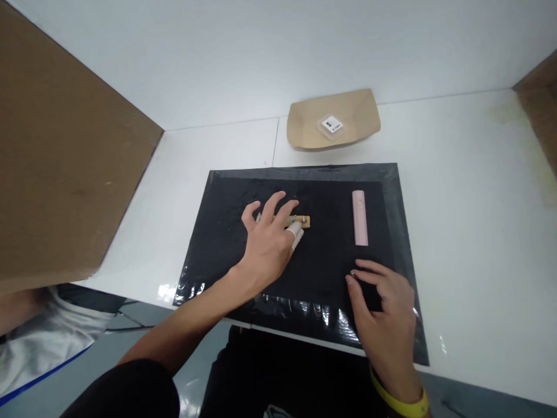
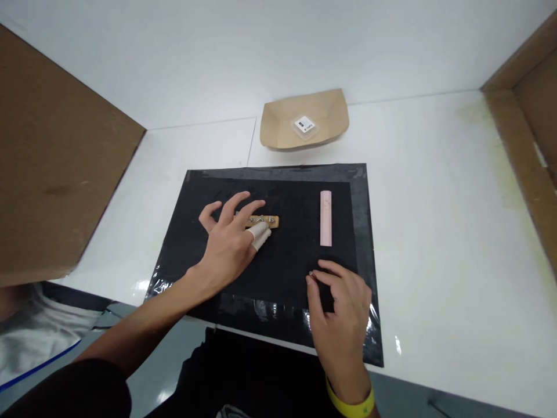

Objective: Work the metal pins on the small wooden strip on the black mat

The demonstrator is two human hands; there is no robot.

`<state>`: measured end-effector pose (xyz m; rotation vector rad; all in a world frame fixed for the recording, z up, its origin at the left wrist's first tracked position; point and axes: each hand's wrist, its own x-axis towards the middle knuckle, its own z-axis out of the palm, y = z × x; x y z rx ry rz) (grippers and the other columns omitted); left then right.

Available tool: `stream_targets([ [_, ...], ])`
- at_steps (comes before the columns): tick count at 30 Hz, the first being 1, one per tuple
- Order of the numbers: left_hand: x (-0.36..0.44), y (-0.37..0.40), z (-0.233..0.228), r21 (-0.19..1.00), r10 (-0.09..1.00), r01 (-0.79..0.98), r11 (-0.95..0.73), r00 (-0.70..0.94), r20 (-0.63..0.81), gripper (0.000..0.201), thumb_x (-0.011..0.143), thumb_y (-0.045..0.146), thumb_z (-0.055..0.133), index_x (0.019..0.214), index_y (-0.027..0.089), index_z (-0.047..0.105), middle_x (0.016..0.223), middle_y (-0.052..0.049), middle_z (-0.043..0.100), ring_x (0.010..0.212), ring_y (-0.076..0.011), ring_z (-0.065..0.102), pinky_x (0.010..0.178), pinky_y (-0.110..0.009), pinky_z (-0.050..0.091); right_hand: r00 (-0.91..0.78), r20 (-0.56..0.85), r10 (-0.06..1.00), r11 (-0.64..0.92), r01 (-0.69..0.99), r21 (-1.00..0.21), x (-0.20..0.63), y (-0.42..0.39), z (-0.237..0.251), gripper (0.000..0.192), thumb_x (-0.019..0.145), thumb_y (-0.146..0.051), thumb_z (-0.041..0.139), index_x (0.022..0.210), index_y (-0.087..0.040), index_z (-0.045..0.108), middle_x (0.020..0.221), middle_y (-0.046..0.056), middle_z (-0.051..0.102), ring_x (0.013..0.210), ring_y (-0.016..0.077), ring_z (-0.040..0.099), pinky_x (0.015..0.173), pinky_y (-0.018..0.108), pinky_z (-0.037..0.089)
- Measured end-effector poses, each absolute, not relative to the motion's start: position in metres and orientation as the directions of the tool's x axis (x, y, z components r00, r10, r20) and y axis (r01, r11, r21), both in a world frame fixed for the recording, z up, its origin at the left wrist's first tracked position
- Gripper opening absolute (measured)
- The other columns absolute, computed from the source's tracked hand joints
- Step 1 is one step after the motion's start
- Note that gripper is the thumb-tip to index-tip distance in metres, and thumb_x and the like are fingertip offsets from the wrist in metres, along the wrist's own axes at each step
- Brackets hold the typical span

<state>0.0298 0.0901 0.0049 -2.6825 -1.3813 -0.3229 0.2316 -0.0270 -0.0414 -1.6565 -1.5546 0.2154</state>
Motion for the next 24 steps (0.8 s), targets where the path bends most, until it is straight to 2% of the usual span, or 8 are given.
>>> stream_targets([
  [4, 0.029, 0.085, 0.011, 0.068, 0.812, 0.834, -0.548, 0.511, 0.283, 0.015, 0.09, 0.01, 0.073, 0.082, 0.023, 0.077, 0.143, -0.008, 0.071, 0.146, -0.0385, 0.052, 0.111, -0.065, 0.028, 0.223, 0.407, 0.886, 0.116, 0.743, -0.659, 0.231, -0.027, -0.042, 0.006, 0.104, -0.025, 0.064, 0.1, -0.02, 0.066, 0.107, 0.008, 0.074, 0.102, 0.0238, 0.067, 0.093, 0.041, 0.047],
  [7, 0.033, 0.081, 0.022, 0.227, 0.87, 0.857, -0.463, 0.39, 0.302, 0.01, 0.097, 0.022, 0.074, 0.089, 0.026, 0.079, 0.137, -0.005, 0.075, 0.141, -0.0362, 0.057, 0.109, -0.063, 0.032, 0.222, 0.4, 0.889, 0.11, 0.744, -0.658, 0.232, -0.027, -0.042, 0.006, 0.104, -0.025, 0.064, 0.101, -0.021, 0.066, 0.108, 0.007, 0.074, 0.102, 0.0241, 0.067, 0.092, 0.041, 0.047],
  [10, 0.038, 0.081, 0.03, 0.402, 0.948, 0.864, -0.304, 0.233, 0.216, 0.007, 0.095, 0.024, 0.077, 0.09, 0.029, 0.08, 0.141, -0.005, 0.072, 0.145, -0.0376, 0.053, 0.111, -0.067, 0.032, 0.222, 0.391, 0.893, 0.102, 0.747, -0.657, 0.233, -0.028, -0.042, 0.006, 0.104, -0.026, 0.064, 0.101, -0.021, 0.066, 0.108, 0.007, 0.074, 0.102, 0.0242, 0.067, 0.091, 0.041, 0.047],
  [12, 0.042, 0.083, 0.031, 0.464, 0.975, 0.859, -0.218, 0.166, 0.15, 0.008, 0.094, 0.024, 0.077, 0.089, 0.029, 0.08, 0.147, -0.005, 0.069, 0.15, -0.0398, 0.047, 0.112, -0.071, 0.03, 0.219, 0.394, 0.893, 0.105, 0.749, -0.654, 0.233, -0.028, -0.042, 0.006, 0.104, -0.026, 0.064, 0.101, -0.021, 0.066, 0.108, 0.007, 0.074, 0.102, 0.0244, 0.067, 0.091, 0.041, 0.047],
  [17, 0.047, 0.088, 0.023, 0.479, 0.989, 0.866, -0.145, 0.112, 0.096, 0.007, 0.093, 0.027, 0.078, 0.087, 0.028, 0.081, 0.152, -0.006, 0.065, 0.154, -0.045, 0.04, 0.111, -0.079, 0.029, 0.222, 0.396, 0.891, 0.103, 0.75, -0.653, 0.233, -0.028, -0.042, 0.006, 0.104, -0.027, 0.064, 0.101, -0.021, 0.066, 0.108, 0.007, 0.074, 0.102, 0.0246, 0.068, 0.091, 0.042, 0.047],
  [24, 0.049, 0.09, 0.017, 0.488, 0.985, 0.856, -0.167, 0.131, 0.108, 0.009, 0.092, 0.024, 0.078, 0.084, 0.027, 0.081, 0.153, -0.007, 0.064, 0.156, -0.046, 0.036, 0.111, -0.08, 0.027, 0.224, 0.395, 0.891, 0.106, 0.744, -0.66, 0.232, -0.028, -0.041, 0.006, 0.104, -0.025, 0.064, 0.1, -0.021, 0.066, 0.108, 0.007, 0.074, 0.103, 0.0243, 0.067, 0.091, 0.041, 0.047],
])
